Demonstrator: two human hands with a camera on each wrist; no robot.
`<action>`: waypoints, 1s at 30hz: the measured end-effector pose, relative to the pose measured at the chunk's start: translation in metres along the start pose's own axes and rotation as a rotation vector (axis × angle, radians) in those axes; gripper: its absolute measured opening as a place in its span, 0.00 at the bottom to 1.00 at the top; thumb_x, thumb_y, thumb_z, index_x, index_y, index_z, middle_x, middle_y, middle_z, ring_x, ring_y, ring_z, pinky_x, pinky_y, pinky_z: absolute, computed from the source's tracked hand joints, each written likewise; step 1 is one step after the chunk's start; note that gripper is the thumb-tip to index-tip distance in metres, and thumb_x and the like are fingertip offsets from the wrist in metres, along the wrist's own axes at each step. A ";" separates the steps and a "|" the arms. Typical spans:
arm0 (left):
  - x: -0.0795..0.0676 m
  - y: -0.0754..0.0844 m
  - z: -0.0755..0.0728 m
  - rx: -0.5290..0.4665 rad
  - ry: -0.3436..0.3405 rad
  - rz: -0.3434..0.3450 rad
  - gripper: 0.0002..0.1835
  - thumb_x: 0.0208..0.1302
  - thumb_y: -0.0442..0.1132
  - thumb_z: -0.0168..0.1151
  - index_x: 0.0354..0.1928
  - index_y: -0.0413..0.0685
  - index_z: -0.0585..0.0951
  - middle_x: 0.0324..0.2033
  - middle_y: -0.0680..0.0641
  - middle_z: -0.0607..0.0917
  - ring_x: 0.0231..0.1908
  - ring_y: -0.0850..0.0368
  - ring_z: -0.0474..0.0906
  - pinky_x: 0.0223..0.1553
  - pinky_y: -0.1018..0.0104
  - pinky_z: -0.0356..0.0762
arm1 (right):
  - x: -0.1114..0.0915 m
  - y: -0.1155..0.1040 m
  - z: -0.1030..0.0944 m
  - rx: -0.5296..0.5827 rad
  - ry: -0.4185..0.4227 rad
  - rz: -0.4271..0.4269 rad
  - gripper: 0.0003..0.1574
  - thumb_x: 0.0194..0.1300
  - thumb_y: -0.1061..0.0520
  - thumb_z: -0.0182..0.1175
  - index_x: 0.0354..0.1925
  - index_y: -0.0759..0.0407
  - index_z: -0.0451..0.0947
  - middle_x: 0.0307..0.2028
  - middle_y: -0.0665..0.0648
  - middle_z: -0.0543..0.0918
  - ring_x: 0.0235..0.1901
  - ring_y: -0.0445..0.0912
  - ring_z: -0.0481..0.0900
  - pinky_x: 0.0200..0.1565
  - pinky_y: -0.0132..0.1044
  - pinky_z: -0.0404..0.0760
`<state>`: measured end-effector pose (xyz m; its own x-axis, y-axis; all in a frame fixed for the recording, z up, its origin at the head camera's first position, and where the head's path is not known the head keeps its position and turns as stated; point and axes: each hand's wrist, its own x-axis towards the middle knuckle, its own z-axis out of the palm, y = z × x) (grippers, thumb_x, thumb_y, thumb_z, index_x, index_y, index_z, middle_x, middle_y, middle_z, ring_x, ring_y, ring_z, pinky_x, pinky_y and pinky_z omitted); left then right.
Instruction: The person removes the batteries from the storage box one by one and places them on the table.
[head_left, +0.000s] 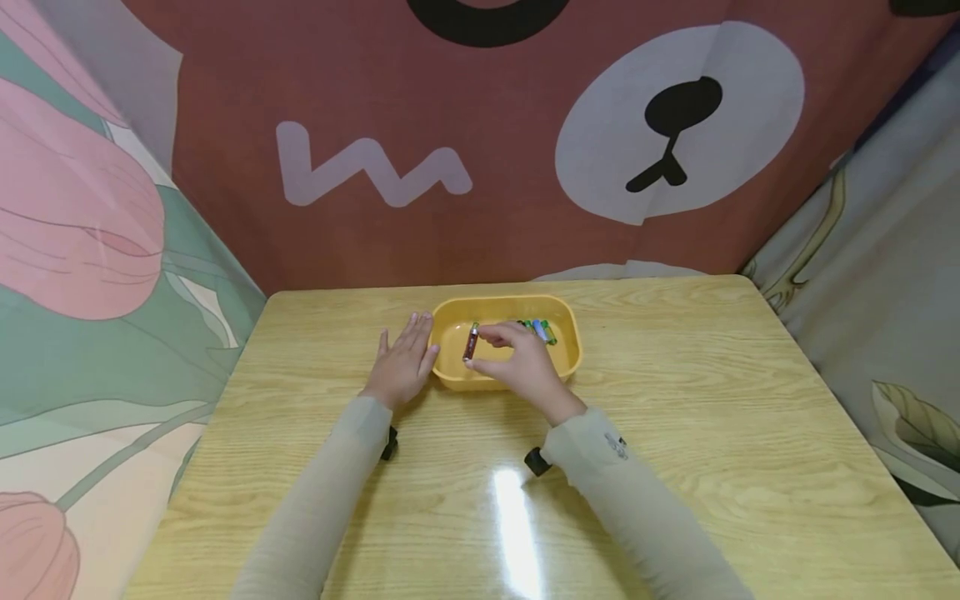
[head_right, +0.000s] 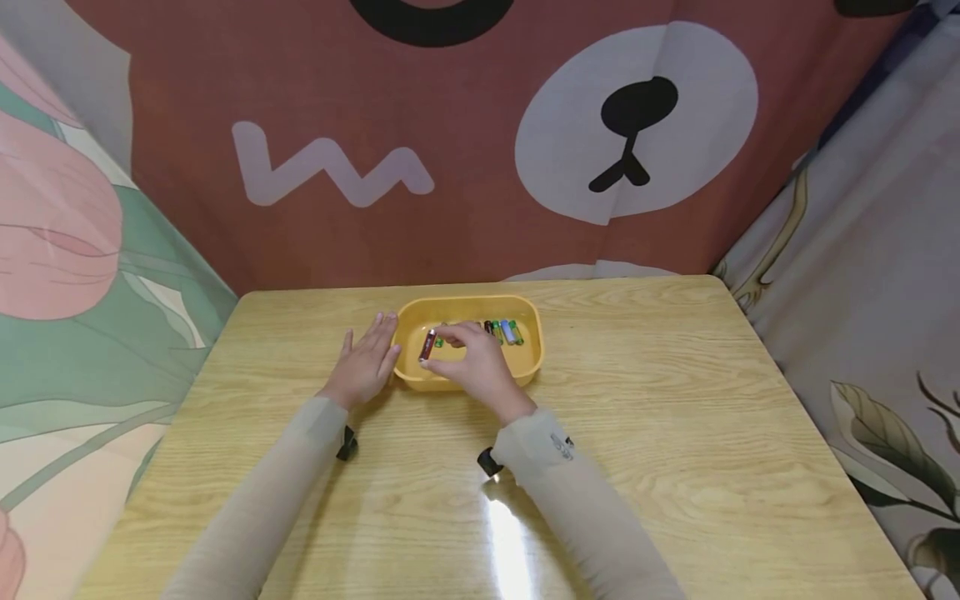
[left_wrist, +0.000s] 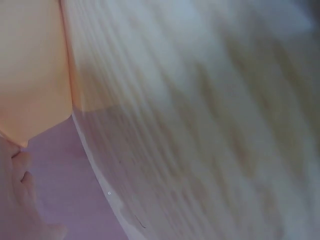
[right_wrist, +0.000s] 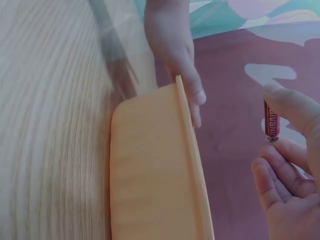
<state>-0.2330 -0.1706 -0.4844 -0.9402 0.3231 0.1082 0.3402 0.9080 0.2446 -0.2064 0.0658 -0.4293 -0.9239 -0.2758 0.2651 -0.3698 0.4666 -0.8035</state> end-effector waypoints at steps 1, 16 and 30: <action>0.000 0.000 0.000 0.000 0.000 0.000 0.33 0.74 0.58 0.25 0.74 0.52 0.42 0.73 0.51 0.46 0.71 0.60 0.33 0.67 0.43 0.27 | -0.002 -0.001 0.000 0.014 0.002 0.004 0.33 0.48 0.41 0.72 0.52 0.51 0.79 0.46 0.46 0.79 0.46 0.46 0.77 0.48 0.38 0.79; 0.000 -0.001 0.003 0.001 0.014 0.007 0.33 0.74 0.57 0.26 0.74 0.51 0.42 0.73 0.51 0.46 0.71 0.59 0.33 0.67 0.39 0.32 | -0.031 -0.004 0.016 0.144 0.052 -0.057 0.30 0.49 0.47 0.73 0.51 0.50 0.80 0.44 0.45 0.80 0.45 0.44 0.78 0.50 0.36 0.78; 0.000 -0.004 0.004 -0.009 0.014 0.014 0.33 0.74 0.56 0.29 0.74 0.51 0.40 0.73 0.51 0.44 0.71 0.59 0.33 0.68 0.43 0.31 | -0.051 -0.002 0.039 0.245 0.033 -0.063 0.29 0.48 0.54 0.74 0.50 0.55 0.80 0.43 0.55 0.81 0.44 0.54 0.79 0.50 0.42 0.78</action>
<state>-0.2343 -0.1729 -0.4890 -0.9350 0.3318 0.1250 0.3534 0.9009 0.2521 -0.1553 0.0464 -0.4620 -0.9040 -0.2685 0.3327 -0.3957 0.2310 -0.8889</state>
